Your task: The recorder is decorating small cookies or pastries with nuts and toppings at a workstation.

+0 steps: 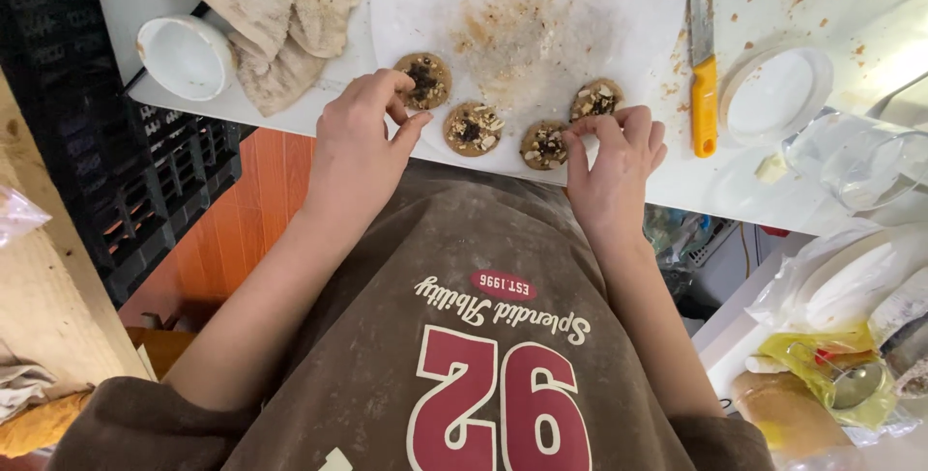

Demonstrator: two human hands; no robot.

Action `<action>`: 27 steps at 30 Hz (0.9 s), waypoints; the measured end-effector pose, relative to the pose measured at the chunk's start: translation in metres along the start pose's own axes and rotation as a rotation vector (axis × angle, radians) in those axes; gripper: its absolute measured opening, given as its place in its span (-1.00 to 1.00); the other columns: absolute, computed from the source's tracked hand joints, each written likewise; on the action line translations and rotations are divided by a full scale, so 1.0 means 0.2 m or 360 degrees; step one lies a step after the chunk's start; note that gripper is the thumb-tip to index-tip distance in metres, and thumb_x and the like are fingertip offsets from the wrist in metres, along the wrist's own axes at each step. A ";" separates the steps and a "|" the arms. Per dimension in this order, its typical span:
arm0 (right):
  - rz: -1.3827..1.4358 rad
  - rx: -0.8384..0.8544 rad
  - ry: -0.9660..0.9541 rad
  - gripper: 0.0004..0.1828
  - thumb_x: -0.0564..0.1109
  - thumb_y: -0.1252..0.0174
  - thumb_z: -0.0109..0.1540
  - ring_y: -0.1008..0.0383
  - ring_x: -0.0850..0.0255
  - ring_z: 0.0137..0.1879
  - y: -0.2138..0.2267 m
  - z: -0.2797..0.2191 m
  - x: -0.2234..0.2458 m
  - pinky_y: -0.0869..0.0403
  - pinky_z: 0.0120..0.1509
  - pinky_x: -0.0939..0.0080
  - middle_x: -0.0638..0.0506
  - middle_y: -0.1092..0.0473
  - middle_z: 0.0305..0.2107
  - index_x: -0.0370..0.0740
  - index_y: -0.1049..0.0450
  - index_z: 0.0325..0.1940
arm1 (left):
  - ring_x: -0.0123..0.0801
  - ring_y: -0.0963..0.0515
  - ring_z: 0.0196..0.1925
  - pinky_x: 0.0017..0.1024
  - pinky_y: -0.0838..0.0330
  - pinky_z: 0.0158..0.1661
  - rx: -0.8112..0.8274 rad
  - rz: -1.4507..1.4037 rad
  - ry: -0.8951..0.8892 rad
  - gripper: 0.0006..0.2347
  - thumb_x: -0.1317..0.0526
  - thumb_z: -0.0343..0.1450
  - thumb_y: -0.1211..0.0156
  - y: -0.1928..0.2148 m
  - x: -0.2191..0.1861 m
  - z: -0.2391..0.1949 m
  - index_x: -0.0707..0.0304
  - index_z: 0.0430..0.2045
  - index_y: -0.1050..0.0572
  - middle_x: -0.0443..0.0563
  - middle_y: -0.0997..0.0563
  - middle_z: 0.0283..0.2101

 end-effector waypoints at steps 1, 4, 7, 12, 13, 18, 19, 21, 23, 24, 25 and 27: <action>-0.0024 -0.0033 0.0008 -0.91 -0.19 -0.35 0.27 -0.22 -0.07 0.04 0.00 0.00 0.01 -0.18 0.19 -0.06 -0.11 -0.25 -0.13 -0.15 -0.57 -0.18 | -0.19 -0.53 -0.50 -0.23 -0.41 -0.40 0.0017 0.0000 0.0035 -0.73 0.35 0.35 -0.43 0.00 0.01 0.00 0.38 -0.14 -0.49 0.09 -0.58 -0.37; -0.0014 -0.0141 -0.0031 -0.90 -0.15 -0.39 0.23 -0.24 -0.04 0.02 0.04 -0.01 0.02 -0.19 0.17 -0.04 -0.06 -0.28 -0.18 -0.12 -0.59 -0.20 | -0.22 -0.53 -0.51 -0.24 -0.40 -0.41 0.0030 -0.0019 0.0054 -0.73 0.35 0.35 -0.41 0.03 0.00 0.01 0.39 -0.12 -0.49 0.08 -0.59 -0.37; -0.0016 -0.0134 -0.0036 -0.92 -0.17 -0.37 0.27 -0.26 0.00 0.02 0.04 -0.04 0.01 -0.17 0.15 -0.02 -0.01 -0.30 -0.19 -0.09 -0.62 -0.17 | -0.23 -0.53 -0.52 -0.26 -0.40 -0.42 0.0043 -0.0027 0.0077 -0.74 0.35 0.37 -0.41 0.03 -0.01 0.01 0.39 -0.13 -0.49 0.08 -0.60 -0.38; -0.0017 -0.0225 0.0035 -0.87 -0.22 -0.34 0.29 -0.26 0.01 0.03 0.09 -0.07 0.04 -0.20 0.19 0.00 -0.02 -0.29 -0.17 -0.12 -0.61 -0.08 | -0.25 -0.54 -0.52 -0.28 -0.41 -0.43 0.0023 -0.0031 0.0055 -0.75 0.35 0.38 -0.40 0.05 -0.04 0.03 0.41 -0.13 -0.49 0.08 -0.60 -0.38; -0.0016 -0.0246 0.0053 -0.88 -0.21 -0.36 0.29 -0.25 0.01 0.01 0.11 -0.08 0.06 -0.21 0.18 0.00 -0.02 -0.28 -0.19 -0.11 -0.62 -0.08 | -0.26 -0.54 -0.52 -0.29 -0.41 -0.43 0.0026 -0.0035 0.0054 -0.75 0.34 0.39 -0.40 0.06 -0.04 0.04 0.41 -0.13 -0.49 0.08 -0.61 -0.37; -0.0046 -0.0145 0.0188 -0.81 -0.26 -0.34 0.24 -0.25 0.03 -0.03 0.07 -0.08 0.09 -0.20 0.13 0.01 -0.01 -0.28 -0.21 -0.13 -0.62 -0.07 | -0.26 -0.54 -0.53 -0.29 -0.41 -0.44 0.0044 -0.0053 0.0064 -0.75 0.33 0.39 -0.40 0.05 -0.04 0.05 0.42 -0.13 -0.49 0.09 -0.61 -0.36; -0.0086 -0.0131 0.0240 -0.80 -0.26 -0.34 0.20 -0.24 0.03 -0.04 0.06 -0.09 0.10 -0.20 0.11 0.01 -0.02 -0.29 -0.20 -0.13 -0.62 -0.09 | -0.25 -0.54 -0.53 -0.29 -0.41 -0.43 0.0049 -0.0057 0.0068 -0.74 0.32 0.38 -0.40 0.04 -0.04 0.05 0.42 -0.13 -0.49 0.09 -0.61 -0.36; -0.0072 -0.0126 0.0244 -0.79 -0.26 -0.35 0.20 -0.24 0.04 -0.04 0.06 -0.09 0.10 -0.20 0.11 0.02 0.00 -0.30 -0.21 -0.11 -0.63 -0.08 | -0.25 -0.54 -0.53 -0.29 -0.41 -0.43 0.0042 -0.0067 0.0063 -0.74 0.32 0.38 -0.40 0.04 -0.05 0.04 0.42 -0.13 -0.49 0.09 -0.61 -0.36; -0.0062 -0.0128 0.0251 -0.77 -0.25 -0.35 0.19 -0.24 0.04 -0.04 0.06 -0.08 0.11 -0.20 0.10 0.02 0.02 -0.30 -0.22 -0.10 -0.64 -0.07 | -0.25 -0.54 -0.53 -0.29 -0.41 -0.42 0.0030 -0.0080 0.0050 -0.74 0.32 0.38 -0.40 0.05 -0.04 0.05 0.42 -0.13 -0.49 0.10 -0.61 -0.35; -0.0060 -0.0114 0.0237 -0.78 -0.26 -0.35 0.19 -0.24 0.05 -0.05 0.07 -0.08 0.10 -0.20 0.10 0.02 0.02 -0.30 -0.22 -0.10 -0.63 -0.08 | -0.25 -0.54 -0.52 -0.29 -0.42 -0.42 0.0032 -0.0087 0.0050 -0.74 0.31 0.38 -0.40 0.04 -0.04 0.05 0.42 -0.13 -0.49 0.09 -0.61 -0.36; -0.0058 -0.0101 0.0222 -0.78 -0.26 -0.35 0.19 -0.25 0.06 -0.05 0.08 -0.09 0.10 -0.20 0.10 0.02 0.03 -0.29 -0.23 -0.10 -0.62 -0.08 | -0.24 -0.55 -0.52 -0.29 -0.42 -0.42 0.0035 -0.0094 0.0049 -0.74 0.31 0.38 -0.40 0.04 -0.04 0.04 0.41 -0.13 -0.49 0.09 -0.61 -0.36; -0.0028 -0.0098 0.0291 -0.77 -0.25 -0.36 0.18 -0.25 0.08 -0.09 0.09 -0.10 0.13 -0.20 0.07 0.03 0.04 -0.28 -0.27 -0.06 -0.63 -0.09 | -0.24 -0.55 -0.52 -0.29 -0.42 -0.41 0.0025 -0.0103 0.0048 -0.74 0.31 0.38 -0.40 0.04 -0.04 0.04 0.41 -0.13 -0.49 0.09 -0.61 -0.36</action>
Point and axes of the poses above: each hand's wrist, its own z-axis towards the middle knuckle, its own y-axis out of the back of the hand, x = y × z, the point moved 10 cm from there along z, towards the middle knuckle
